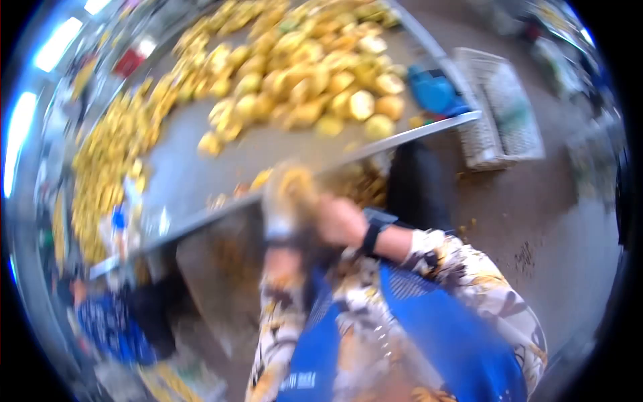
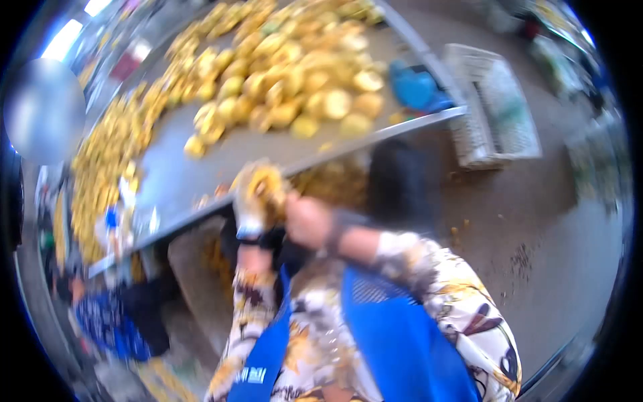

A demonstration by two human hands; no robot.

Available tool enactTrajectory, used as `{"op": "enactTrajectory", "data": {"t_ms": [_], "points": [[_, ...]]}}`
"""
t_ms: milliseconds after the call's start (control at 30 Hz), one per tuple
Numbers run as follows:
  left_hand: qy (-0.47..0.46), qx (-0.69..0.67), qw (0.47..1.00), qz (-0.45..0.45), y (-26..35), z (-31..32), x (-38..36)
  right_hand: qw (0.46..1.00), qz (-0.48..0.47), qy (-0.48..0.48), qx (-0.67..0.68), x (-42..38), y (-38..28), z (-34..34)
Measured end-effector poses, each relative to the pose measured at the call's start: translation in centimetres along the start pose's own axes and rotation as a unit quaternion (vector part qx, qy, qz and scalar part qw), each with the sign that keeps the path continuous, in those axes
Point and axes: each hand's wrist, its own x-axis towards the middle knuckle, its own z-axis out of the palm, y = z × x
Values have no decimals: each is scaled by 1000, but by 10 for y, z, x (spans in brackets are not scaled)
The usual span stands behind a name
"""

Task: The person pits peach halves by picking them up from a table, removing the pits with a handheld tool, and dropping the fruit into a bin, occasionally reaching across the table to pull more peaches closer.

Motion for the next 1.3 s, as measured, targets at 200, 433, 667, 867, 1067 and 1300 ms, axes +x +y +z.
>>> {"op": "enactTrajectory", "data": {"t_ms": [200, 433, 667, 867, 1067, 1300], "points": [[-78, -500, 775, -379, 25, -3, 21, 932, 105, 241, 249, -2, 25, -48], [-203, -564, 726, -338, 42, 6, 39, 945, 132, 140, 264, -9, 31, -81], [-11, -561, 775, -291, -14, 75, 5, 902, 242, 175, 312, -15, 18, -73], [-52, -457, 845, -275, -2, 56, 2, 933, 134, 290, 162, -11, 25, -67], [-42, -624, 698, -348, -12, 62, -9, 927, 86, 336, 141, -11, 19, -60], [-47, -399, 869, -290, 22, 58, -10, 924, 159, 306, 167, -9, 16, -52]]}}
